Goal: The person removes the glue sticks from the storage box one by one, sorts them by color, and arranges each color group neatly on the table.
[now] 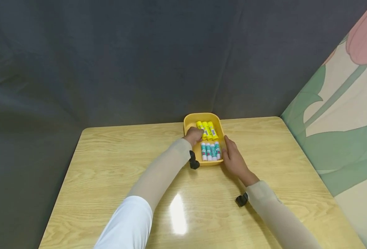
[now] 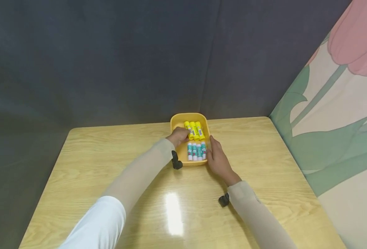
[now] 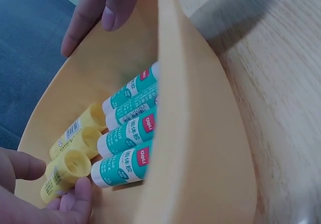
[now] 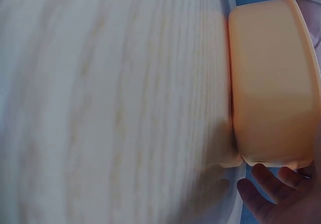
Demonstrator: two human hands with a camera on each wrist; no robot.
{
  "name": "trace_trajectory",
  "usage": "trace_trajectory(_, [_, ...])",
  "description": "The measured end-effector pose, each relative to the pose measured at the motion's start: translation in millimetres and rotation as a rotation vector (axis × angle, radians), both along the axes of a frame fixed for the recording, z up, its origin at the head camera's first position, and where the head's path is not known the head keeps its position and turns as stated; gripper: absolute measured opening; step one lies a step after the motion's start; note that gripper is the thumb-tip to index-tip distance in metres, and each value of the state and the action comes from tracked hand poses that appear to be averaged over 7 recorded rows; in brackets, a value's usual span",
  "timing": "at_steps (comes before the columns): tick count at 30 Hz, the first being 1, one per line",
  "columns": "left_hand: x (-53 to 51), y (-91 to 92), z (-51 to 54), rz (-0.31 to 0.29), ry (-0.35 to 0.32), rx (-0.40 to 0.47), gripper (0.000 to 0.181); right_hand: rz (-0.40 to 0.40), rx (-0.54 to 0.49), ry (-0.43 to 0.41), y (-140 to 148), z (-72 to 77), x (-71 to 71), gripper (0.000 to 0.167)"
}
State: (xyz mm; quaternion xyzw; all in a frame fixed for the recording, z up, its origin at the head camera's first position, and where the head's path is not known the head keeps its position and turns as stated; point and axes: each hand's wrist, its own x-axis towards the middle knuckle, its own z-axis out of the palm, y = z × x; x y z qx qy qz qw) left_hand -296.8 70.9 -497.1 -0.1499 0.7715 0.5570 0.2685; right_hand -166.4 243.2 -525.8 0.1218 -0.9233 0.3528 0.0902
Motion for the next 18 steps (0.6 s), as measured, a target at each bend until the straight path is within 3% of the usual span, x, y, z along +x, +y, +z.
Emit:
trace_trajectory(11, [6.2, 0.7, -1.0, 0.018, 0.061, 0.012, 0.029, 0.007, -0.010, -0.009, 1.0, -2.5, 1.8, 0.056])
trace_trajectory(18, [1.3, 1.4, -3.9, 0.022, 0.033, 0.003, 0.031, 0.015, -0.020, -0.007, 0.7, -1.8, 1.2, 0.057])
